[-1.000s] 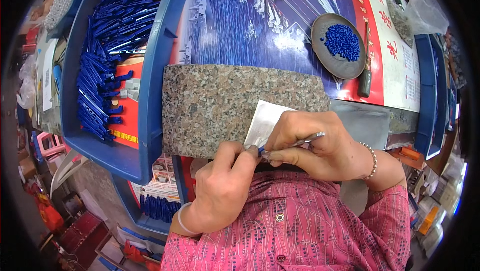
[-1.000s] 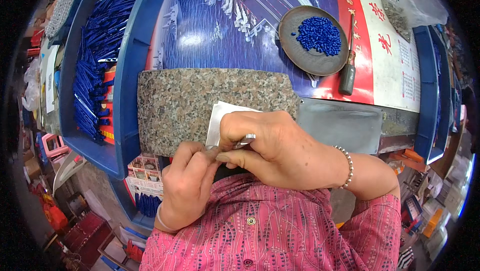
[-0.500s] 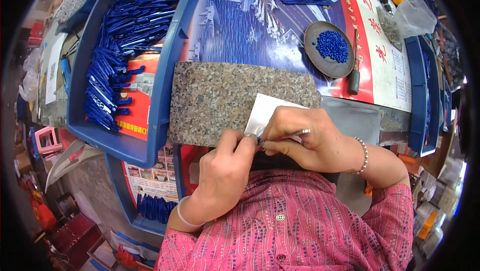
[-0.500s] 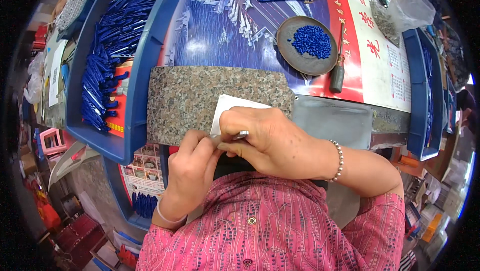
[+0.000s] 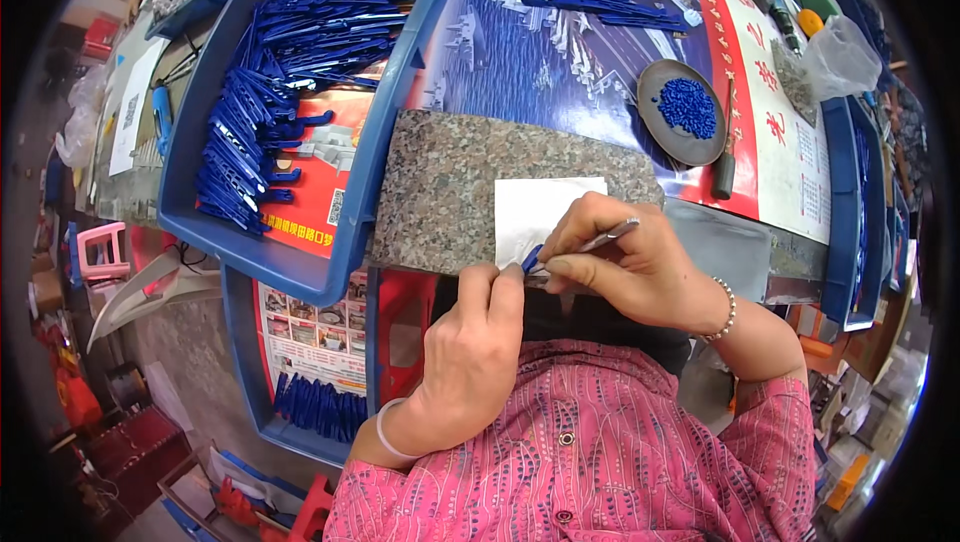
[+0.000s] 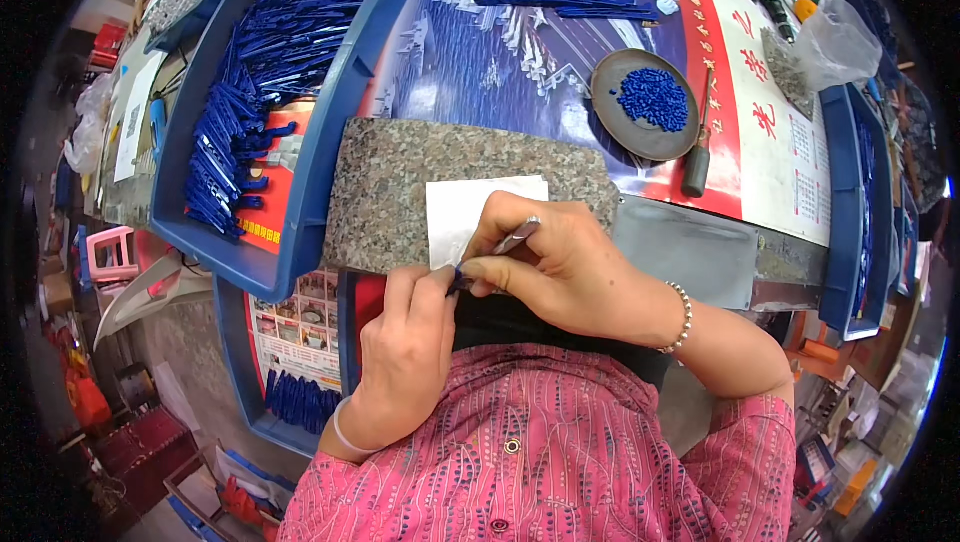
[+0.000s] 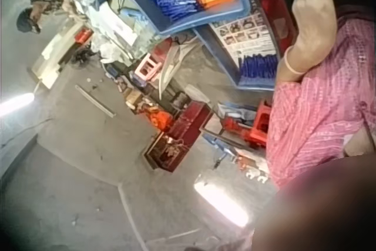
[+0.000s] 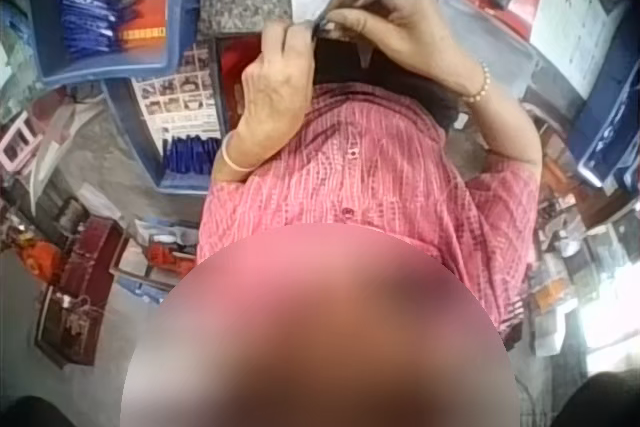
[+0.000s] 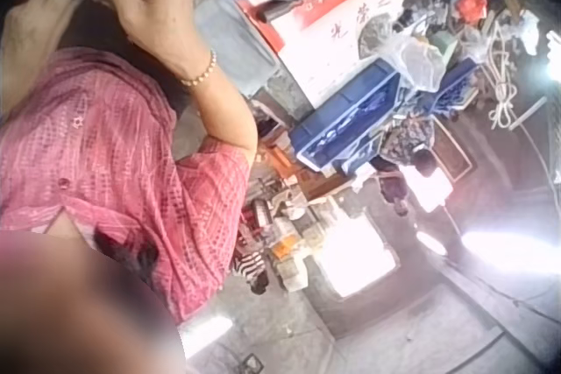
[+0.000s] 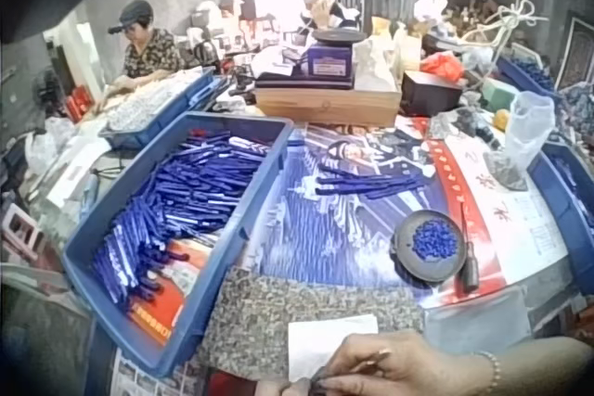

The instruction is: Assembling small components into a blue pen-like device using various manual tools at a workstation.

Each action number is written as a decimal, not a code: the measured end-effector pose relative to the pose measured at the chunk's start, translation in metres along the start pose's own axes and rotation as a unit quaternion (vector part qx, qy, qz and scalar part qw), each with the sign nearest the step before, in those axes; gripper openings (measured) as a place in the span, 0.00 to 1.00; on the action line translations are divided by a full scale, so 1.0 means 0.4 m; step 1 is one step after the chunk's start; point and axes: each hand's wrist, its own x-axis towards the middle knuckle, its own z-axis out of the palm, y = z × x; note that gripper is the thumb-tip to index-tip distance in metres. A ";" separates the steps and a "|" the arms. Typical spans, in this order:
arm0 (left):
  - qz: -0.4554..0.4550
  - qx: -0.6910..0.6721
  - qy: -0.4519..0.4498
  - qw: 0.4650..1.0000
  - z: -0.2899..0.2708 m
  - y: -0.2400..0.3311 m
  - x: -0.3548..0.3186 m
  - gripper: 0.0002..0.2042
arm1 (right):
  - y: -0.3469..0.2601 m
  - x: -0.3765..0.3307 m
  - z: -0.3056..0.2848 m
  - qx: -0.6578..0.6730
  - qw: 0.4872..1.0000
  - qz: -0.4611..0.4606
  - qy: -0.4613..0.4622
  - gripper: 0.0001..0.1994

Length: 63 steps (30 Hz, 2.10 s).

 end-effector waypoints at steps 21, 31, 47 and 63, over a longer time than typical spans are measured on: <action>-0.065 0.066 -0.004 0.996 0.011 -0.005 -0.028 0.06 | 0.002 -0.022 0.029 0.078 0.996 0.017 0.050 0.06; -0.038 0.113 -0.018 0.993 0.003 -0.007 -0.023 0.05 | 0.000 0.001 0.032 0.043 0.997 0.019 0.056 0.03; -0.021 0.133 -0.023 0.991 0.006 -0.017 -0.022 0.05 | -0.010 0.018 0.017 0.031 0.998 0.055 0.011 0.05; -0.010 0.116 -0.023 0.993 0.009 -0.025 -0.024 0.07 | -0.050 0.060 0.003 -0.168 0.980 -0.046 -0.098 0.05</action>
